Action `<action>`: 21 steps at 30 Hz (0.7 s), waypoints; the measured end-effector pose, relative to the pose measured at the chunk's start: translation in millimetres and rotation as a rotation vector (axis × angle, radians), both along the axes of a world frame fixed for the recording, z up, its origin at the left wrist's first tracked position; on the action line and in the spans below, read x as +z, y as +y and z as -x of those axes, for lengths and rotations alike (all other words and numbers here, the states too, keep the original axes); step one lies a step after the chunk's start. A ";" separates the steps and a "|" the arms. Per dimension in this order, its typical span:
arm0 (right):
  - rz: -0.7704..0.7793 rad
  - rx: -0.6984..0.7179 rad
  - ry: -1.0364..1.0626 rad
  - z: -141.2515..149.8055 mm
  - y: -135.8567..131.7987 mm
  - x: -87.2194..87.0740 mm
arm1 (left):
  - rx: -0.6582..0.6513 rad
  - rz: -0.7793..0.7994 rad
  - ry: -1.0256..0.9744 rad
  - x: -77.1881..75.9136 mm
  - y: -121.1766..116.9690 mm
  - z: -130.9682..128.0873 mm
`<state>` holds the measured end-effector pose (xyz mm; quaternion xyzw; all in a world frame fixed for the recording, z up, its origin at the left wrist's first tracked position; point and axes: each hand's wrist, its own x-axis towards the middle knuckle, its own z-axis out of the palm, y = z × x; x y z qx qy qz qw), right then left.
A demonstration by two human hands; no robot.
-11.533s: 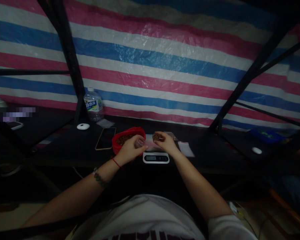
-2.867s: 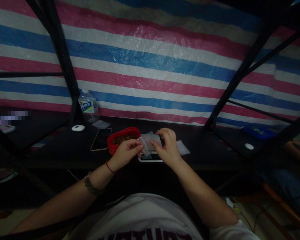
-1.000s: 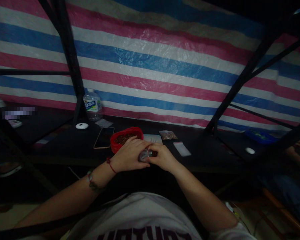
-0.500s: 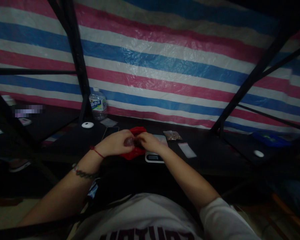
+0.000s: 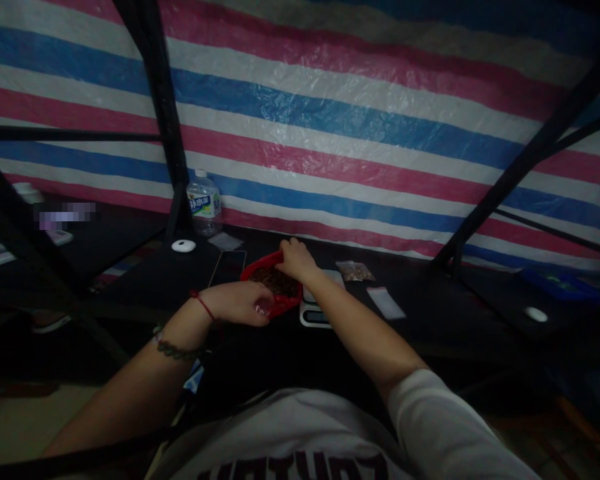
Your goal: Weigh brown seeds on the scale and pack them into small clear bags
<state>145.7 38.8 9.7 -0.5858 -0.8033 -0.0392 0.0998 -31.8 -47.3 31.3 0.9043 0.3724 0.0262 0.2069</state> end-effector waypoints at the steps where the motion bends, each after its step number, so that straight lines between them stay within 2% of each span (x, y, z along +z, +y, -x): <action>1: -0.026 -0.023 0.005 -1.0 3.5 -0.3 | -0.002 -0.006 -0.008 -0.1 0.2 -0.5; 6: 0.230 0.017 -0.022 -7.1 29.1 -0.7 | 0.121 -0.083 0.008 -8.2 1.5 -7.3; 8: 0.223 0.035 0.006 -10.4 37.3 6.2 | 0.177 -0.174 0.029 -9.8 2.1 -4.6; 11: 0.147 0.050 0.078 -17.0 46.1 22.3 | 0.294 -0.364 0.022 -3.9 0.2 9.4; 15: 0.043 0.077 0.306 -24.8 55.1 35.4 | 0.419 -0.585 -0.069 6.5 -12.3 24.9; 18: 0.119 0.079 0.346 -25.1 58.1 31.1 | 0.434 -0.617 -0.021 0.3 -24.1 18.9; 21: 0.244 0.062 0.284 -22.0 57.6 21.2 | 0.384 -0.562 0.028 -12.9 -31.9 3.5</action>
